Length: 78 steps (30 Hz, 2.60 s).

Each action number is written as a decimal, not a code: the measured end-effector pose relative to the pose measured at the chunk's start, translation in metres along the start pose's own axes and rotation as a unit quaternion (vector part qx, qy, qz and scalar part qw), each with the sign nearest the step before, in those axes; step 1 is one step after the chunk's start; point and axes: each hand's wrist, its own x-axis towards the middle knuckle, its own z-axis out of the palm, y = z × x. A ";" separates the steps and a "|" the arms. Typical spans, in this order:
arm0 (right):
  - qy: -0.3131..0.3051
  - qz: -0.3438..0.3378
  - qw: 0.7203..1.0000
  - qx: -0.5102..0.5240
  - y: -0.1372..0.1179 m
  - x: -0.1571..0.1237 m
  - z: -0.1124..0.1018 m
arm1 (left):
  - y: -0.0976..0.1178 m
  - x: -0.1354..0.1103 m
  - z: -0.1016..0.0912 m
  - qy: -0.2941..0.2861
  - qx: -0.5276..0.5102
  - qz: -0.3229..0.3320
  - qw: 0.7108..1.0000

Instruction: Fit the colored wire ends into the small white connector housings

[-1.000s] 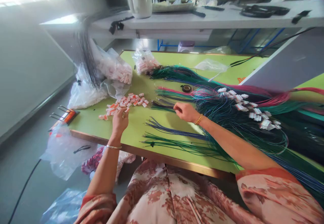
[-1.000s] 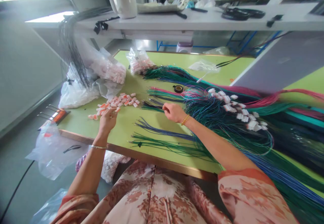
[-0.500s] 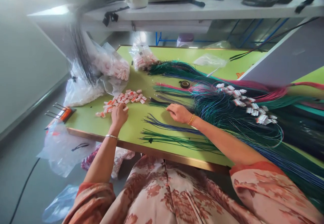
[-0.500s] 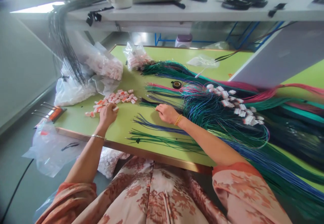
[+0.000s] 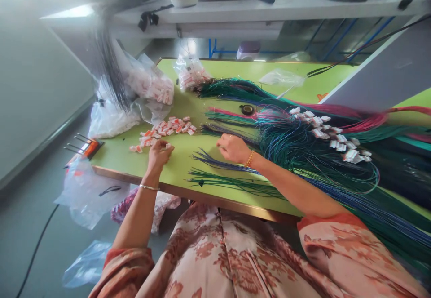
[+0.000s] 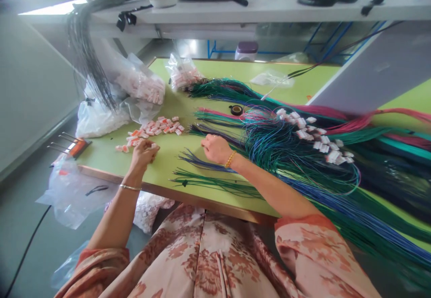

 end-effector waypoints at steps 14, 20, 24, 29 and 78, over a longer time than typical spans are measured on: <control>-0.119 0.039 0.987 0.096 -0.071 -0.027 0.022 | 0.039 -0.057 0.018 -0.101 -0.300 -0.027 0.948; -0.050 0.016 0.972 0.230 -0.070 -0.032 0.024 | 0.033 -0.071 0.016 -0.153 -0.356 -0.091 0.917; -0.011 0.002 0.927 0.376 -0.077 -0.026 0.022 | 0.031 -0.080 0.015 -0.182 -0.369 -0.132 0.902; 0.029 0.012 0.891 0.452 -0.083 -0.019 0.016 | 0.034 -0.089 0.016 -0.202 -0.392 -0.129 0.888; 0.076 0.001 0.949 0.307 -0.088 -0.031 0.024 | 0.045 -0.128 0.046 -0.101 -0.312 -0.077 0.942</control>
